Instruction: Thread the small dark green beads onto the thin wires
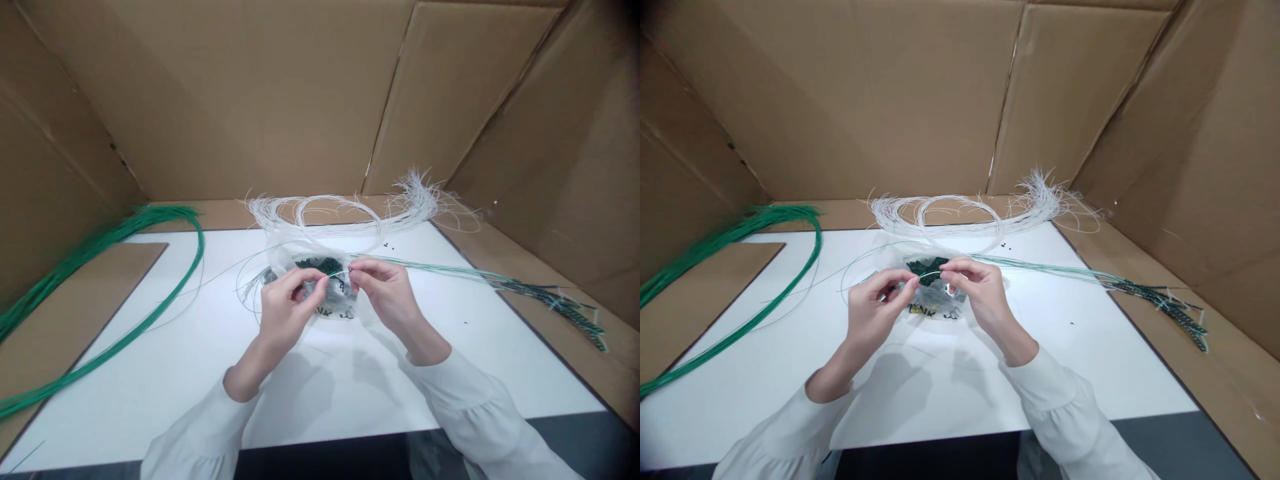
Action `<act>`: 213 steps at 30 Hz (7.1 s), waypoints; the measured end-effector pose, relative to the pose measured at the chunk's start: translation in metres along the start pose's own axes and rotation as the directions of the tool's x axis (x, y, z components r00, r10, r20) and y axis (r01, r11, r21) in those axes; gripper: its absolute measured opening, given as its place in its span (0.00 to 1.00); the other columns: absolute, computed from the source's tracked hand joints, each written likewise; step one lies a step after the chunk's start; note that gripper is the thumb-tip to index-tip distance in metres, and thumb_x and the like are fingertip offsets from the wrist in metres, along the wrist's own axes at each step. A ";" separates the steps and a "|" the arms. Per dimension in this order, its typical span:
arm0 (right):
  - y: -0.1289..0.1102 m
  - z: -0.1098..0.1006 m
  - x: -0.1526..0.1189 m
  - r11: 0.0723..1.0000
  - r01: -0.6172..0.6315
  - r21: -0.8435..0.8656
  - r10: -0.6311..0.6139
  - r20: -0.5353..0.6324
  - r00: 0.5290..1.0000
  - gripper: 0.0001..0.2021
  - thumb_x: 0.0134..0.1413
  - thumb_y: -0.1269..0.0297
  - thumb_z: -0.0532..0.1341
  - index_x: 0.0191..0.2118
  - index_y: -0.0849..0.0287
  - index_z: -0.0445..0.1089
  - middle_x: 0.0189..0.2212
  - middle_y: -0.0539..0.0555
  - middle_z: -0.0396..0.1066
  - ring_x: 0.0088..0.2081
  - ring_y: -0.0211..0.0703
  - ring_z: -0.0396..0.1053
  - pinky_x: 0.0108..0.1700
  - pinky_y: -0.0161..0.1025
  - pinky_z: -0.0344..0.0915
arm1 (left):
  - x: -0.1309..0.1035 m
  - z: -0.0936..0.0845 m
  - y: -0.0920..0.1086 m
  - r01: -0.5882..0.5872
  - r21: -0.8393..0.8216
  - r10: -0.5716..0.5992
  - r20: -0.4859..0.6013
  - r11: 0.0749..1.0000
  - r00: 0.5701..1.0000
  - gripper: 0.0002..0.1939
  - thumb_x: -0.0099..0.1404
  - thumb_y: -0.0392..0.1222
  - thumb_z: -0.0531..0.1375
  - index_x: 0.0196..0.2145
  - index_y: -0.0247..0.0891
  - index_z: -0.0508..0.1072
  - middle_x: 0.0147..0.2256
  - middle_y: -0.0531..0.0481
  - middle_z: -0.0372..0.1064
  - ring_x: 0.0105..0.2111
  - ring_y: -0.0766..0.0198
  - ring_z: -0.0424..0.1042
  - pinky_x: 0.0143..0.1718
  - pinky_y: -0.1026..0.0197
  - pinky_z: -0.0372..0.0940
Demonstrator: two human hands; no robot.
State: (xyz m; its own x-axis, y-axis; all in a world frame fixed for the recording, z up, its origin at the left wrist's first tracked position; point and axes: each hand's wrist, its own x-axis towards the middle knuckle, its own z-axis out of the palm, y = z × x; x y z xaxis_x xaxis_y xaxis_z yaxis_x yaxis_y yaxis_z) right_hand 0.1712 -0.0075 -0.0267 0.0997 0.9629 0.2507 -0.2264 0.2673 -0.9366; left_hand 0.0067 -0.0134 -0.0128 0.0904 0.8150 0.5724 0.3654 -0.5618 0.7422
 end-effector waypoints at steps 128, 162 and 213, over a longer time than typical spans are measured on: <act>0.001 -0.006 0.006 0.820 0.077 -0.567 -0.031 0.090 0.995 0.08 0.45 0.61 0.62 0.25 0.61 0.71 0.24 0.52 0.70 0.26 0.38 0.65 0.28 0.35 0.62 | 0.018 -0.014 -0.024 0.458 -0.094 -0.382 0.420 0.884 0.823 0.18 0.52 0.47 0.62 0.39 0.34 0.75 0.38 0.43 0.74 0.37 0.57 0.72 0.40 0.59 0.66; 0.044 -0.013 0.012 0.254 0.384 -0.887 0.083 0.416 0.906 0.08 0.48 0.75 0.56 0.27 0.59 0.71 0.26 0.54 0.69 0.31 0.42 0.67 0.32 0.36 0.60 | 0.018 -0.005 -0.027 0.714 -0.386 -0.463 0.564 0.583 0.683 0.10 0.59 0.46 0.55 0.32 0.40 0.57 0.23 0.59 0.61 0.12 0.79 0.44 0.15 0.71 0.37; 0.000 -0.002 0.005 0.987 -0.135 0.083 0.131 0.055 0.990 0.08 0.26 0.65 0.72 0.20 0.57 0.75 0.20 0.50 0.72 0.19 0.34 0.65 0.21 0.33 0.61 | 0.003 -0.001 -0.007 0.021 -0.051 -0.012 0.171 0.998 0.985 0.10 0.61 0.42 0.56 0.30 0.37 0.76 0.23 0.51 0.70 0.25 0.66 0.68 0.28 0.66 0.63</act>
State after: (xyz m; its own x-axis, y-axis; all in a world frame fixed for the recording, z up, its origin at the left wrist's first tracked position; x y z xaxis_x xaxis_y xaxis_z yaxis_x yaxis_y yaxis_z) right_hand 0.1737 -0.0023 -0.0261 0.0155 0.9902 0.1389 -0.3174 0.1366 -0.9384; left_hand 0.0035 -0.0068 -0.0161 0.2431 0.8340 0.4954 0.3191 -0.5511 0.7711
